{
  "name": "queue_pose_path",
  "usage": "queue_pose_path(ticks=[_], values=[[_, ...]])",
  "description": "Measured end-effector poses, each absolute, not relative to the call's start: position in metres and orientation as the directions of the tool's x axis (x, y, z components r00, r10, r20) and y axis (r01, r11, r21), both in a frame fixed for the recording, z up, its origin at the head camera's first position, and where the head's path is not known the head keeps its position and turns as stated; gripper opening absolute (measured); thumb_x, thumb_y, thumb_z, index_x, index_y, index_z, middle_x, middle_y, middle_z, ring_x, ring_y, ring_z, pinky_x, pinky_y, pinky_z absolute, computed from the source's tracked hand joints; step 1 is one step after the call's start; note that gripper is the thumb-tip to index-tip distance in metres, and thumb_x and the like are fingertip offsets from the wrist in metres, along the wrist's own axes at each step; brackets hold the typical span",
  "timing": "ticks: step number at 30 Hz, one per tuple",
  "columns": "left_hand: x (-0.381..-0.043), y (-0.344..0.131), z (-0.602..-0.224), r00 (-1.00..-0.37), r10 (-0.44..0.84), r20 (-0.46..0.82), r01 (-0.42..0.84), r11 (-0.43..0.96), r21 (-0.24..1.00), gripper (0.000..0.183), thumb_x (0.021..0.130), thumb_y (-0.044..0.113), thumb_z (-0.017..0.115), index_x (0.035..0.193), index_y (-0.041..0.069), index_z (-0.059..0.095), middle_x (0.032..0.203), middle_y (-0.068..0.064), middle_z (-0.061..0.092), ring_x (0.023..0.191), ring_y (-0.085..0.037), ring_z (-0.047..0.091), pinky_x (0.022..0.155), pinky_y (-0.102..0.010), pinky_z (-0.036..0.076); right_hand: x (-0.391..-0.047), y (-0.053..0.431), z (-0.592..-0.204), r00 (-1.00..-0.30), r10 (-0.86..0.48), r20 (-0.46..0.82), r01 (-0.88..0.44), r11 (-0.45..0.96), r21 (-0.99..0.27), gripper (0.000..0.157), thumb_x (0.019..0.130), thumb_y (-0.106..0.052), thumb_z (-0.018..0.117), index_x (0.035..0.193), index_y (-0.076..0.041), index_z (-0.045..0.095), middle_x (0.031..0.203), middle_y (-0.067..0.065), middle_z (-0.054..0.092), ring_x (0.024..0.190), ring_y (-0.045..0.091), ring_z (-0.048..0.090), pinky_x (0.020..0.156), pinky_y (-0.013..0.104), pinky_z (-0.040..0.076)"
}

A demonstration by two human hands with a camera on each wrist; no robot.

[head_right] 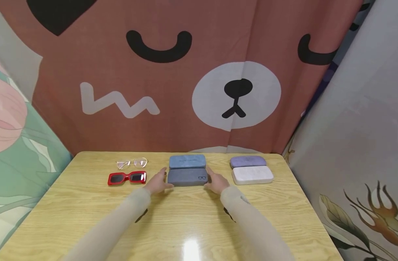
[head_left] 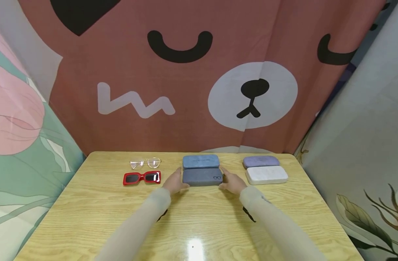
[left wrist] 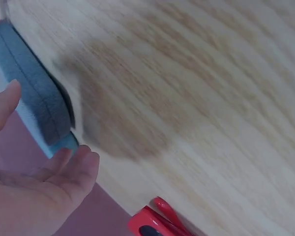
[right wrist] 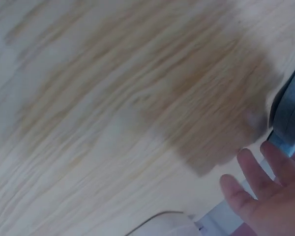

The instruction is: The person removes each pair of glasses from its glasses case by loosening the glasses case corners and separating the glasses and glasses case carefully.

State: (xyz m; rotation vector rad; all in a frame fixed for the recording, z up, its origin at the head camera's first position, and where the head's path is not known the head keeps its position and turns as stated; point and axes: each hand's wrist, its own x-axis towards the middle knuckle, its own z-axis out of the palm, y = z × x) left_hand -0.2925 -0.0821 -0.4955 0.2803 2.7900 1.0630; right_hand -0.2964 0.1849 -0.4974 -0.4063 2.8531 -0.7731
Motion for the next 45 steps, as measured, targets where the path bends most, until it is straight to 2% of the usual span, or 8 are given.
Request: queue_pose_path(ticks=[5,11,21,28,38,45], values=[[-0.283,-0.089,-0.496,-0.965,0.258,-0.05,0.157,0.718,0.678,0.088,0.082,0.015,0.079,0.145,-0.014,0.026,0.139,-0.031,0.044,0.129,-0.043,0.044,0.107,-0.05,0.035,-0.288,0.195,-0.49,-0.956,-0.295,-0.004,-0.254,0.829,-0.499,0.063,0.089,-0.014,0.071,0.142,0.004,0.043,0.122,0.025,0.062,0.105,0.036,0.063,0.09,0.048,0.05],[-0.264,-0.096,-0.491,-0.96,0.281,-0.005,0.208,0.723,0.659,0.084,0.081,0.014,0.079,0.142,-0.017,0.03,0.135,-0.033,0.048,0.126,-0.045,0.046,0.107,-0.05,0.034,-0.279,0.208,-0.483,-0.935,-0.339,0.103,-0.349,0.833,-0.429,0.053,0.086,-0.005,0.072,0.133,0.007,0.052,0.116,0.025,0.064,0.1,0.037,0.064,0.086,0.049,0.051],[-0.243,-0.098,-0.482,-0.959,0.283,-0.009,0.211,0.734,0.645,0.079,0.084,0.016,0.077,0.142,-0.014,0.033,0.137,-0.032,0.046,0.128,-0.046,0.043,0.107,-0.053,0.034,-0.269,0.23,-0.472,-0.931,-0.346,0.113,-0.363,0.856,-0.369,0.051,0.085,-0.007,0.073,0.131,0.007,0.054,0.122,0.025,0.059,0.105,0.038,0.059,0.086,0.049,0.051],[-0.234,-0.088,-0.476,-0.935,0.338,0.111,0.328,0.697,0.638,0.073,0.082,0.01,0.078,0.138,-0.016,0.039,0.137,-0.032,0.047,0.126,-0.047,0.043,0.107,-0.054,0.033,-0.264,0.242,-0.469,-0.921,-0.36,0.151,-0.389,0.871,-0.299,0.046,0.084,-0.01,0.075,0.124,0.006,0.058,0.115,0.023,0.063,0.102,0.04,0.058,0.083,0.051,0.05],[-0.231,-0.052,-0.469,-0.908,0.388,0.156,0.399,0.694,0.599,0.073,0.086,0.018,0.075,0.138,-0.017,0.037,0.139,-0.034,0.042,0.132,-0.052,0.032,0.11,-0.058,0.025,-0.263,0.263,-0.468,-0.896,-0.375,0.238,-0.424,0.882,-0.204,0.047,0.079,-0.01,0.08,0.118,0.005,0.061,0.106,0.02,0.062,0.099,0.042,0.057,0.077,0.055,0.05],[-0.236,-0.02,-0.471,-0.894,0.428,0.134,0.42,0.693,0.585,0.074,0.089,0.025,0.071,0.143,-0.01,0.034,0.144,-0.028,0.041,0.136,-0.05,0.028,0.108,-0.062,0.025,-0.263,0.282,-0.471,-0.899,-0.353,0.259,-0.407,0.892,-0.196,0.047,0.077,-0.009,0.08,0.118,0.004,0.061,0.107,0.021,0.061,0.099,0.043,0.056,0.075,0.056,0.049]])
